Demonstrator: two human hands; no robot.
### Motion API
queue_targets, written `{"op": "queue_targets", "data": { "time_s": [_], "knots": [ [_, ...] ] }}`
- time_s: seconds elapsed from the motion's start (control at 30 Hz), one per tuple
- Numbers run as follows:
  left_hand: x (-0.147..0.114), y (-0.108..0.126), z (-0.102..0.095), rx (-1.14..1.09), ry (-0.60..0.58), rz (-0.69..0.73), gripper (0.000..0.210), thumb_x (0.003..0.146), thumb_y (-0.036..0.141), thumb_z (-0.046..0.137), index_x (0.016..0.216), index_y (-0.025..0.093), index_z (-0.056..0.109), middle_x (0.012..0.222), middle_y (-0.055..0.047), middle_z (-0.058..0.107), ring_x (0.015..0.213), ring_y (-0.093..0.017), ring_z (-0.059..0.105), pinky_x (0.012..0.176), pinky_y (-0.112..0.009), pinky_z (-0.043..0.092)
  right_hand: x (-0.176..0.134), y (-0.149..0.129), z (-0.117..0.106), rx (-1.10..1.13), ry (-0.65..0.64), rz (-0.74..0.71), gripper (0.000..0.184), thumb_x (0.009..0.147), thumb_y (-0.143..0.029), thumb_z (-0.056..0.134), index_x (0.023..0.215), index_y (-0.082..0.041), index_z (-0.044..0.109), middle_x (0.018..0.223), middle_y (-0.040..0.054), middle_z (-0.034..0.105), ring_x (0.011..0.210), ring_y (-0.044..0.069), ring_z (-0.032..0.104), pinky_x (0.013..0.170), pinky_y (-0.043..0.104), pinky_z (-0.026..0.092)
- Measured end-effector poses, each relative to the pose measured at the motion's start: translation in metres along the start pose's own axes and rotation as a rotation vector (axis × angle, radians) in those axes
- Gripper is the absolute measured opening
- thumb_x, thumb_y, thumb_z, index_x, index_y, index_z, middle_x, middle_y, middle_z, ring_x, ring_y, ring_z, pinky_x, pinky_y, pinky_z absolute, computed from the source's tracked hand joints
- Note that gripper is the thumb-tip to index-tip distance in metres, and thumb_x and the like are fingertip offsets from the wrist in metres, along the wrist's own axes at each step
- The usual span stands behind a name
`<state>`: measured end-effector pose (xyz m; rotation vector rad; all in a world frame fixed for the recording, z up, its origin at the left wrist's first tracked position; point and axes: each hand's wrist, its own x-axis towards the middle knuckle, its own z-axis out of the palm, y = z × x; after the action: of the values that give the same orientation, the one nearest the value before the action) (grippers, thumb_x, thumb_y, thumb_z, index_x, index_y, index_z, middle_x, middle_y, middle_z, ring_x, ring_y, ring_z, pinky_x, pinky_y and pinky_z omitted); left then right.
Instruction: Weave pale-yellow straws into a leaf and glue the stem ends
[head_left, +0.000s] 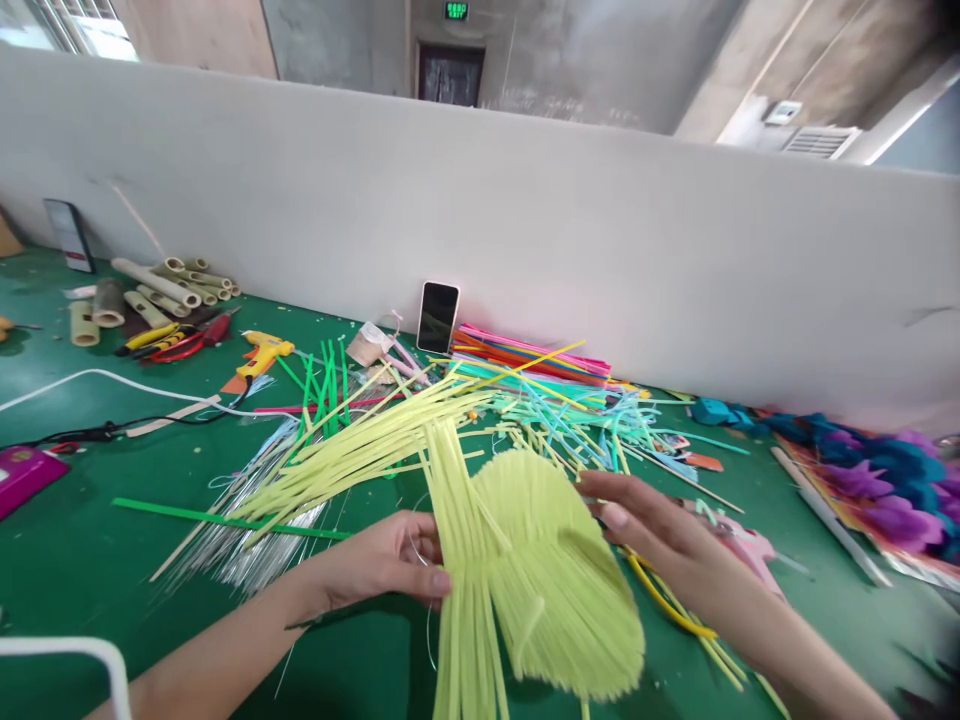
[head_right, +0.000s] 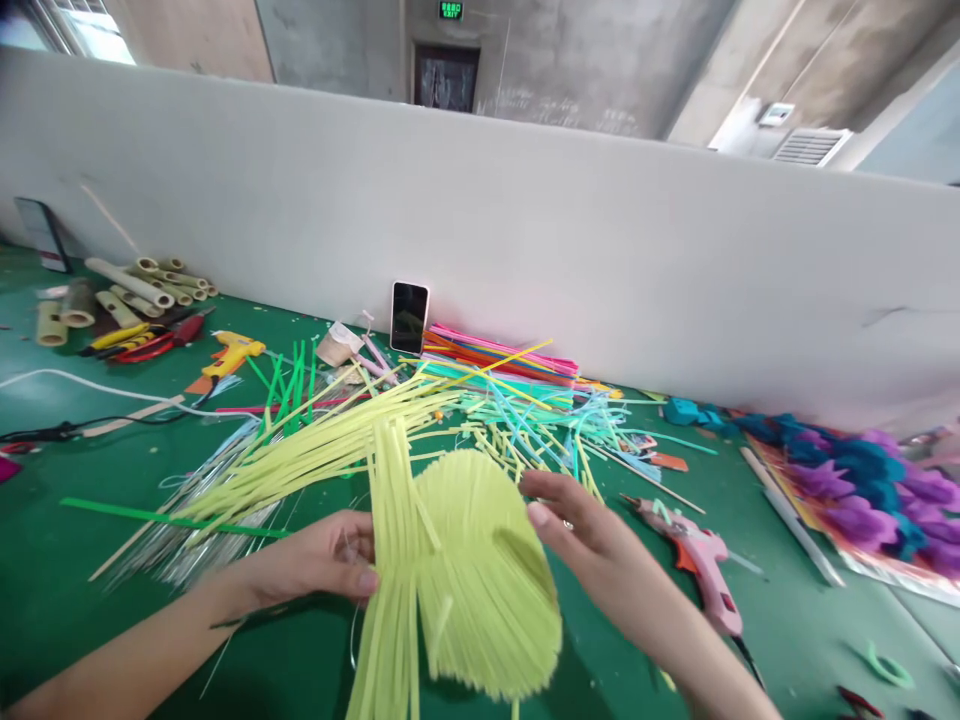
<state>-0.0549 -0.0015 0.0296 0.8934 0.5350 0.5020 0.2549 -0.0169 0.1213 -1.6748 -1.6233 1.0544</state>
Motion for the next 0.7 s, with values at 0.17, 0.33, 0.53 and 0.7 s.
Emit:
{"op": "queue_targets", "data": {
  "time_s": [0.17, 0.33, 0.53, 0.7],
  "knots": [
    [0.001, -0.006, 0.010, -0.015, -0.018, 0.016, 0.046, 0.071, 0.030, 0.085, 0.113, 0.018, 0.073, 0.094, -0.008, 0.077, 0.084, -0.018, 0.072, 0.071, -0.022, 0.055, 0.010, 0.003, 0.039, 0.292, -0.094, 0.196, 0.063, 0.078, -0.063, 0.068, 0.125, -0.022, 0.065, 0.125, 0.0113, 0.069, 0.115, 0.032, 0.065, 0.086, 0.040, 0.058],
    [0.003, -0.002, 0.019, -0.171, 0.160, 0.168, 0.037, 0.079, 0.026, 0.079, 0.115, 0.019, 0.068, 0.110, -0.011, 0.075, 0.098, -0.023, 0.072, 0.083, -0.029, 0.056, 0.014, 0.007, 0.046, 0.626, 0.156, 0.270, 0.055, 0.083, -0.057, 0.066, 0.127, -0.026, 0.061, 0.119, 0.0083, 0.071, 0.102, 0.025, 0.071, 0.077, 0.031, 0.059],
    [0.006, 0.003, 0.018, -0.352, 0.308, 0.217, 0.048, 0.093, 0.028, 0.063, 0.137, 0.029, 0.046, 0.120, -0.011, 0.071, 0.100, -0.027, 0.073, 0.082, -0.042, 0.059, 0.005, 0.017, 0.077, 0.452, 0.456, -0.119, 0.053, 0.087, -0.054, 0.062, 0.133, -0.032, 0.048, 0.135, 0.0074, 0.058, 0.117, 0.023, 0.060, 0.093, 0.036, 0.053],
    [0.007, 0.001, 0.019, -0.386, 0.356, 0.247, 0.052, 0.096, 0.023, 0.057, 0.144, 0.029, 0.038, 0.126, -0.010, 0.068, 0.112, -0.027, 0.067, 0.094, -0.045, 0.055, -0.006, 0.024, 0.097, 0.268, 0.153, -0.063, 0.037, 0.091, -0.055, 0.055, 0.107, -0.023, 0.063, 0.097, 0.0056, 0.069, 0.088, 0.019, 0.065, 0.078, 0.029, 0.053]
  ]
}}
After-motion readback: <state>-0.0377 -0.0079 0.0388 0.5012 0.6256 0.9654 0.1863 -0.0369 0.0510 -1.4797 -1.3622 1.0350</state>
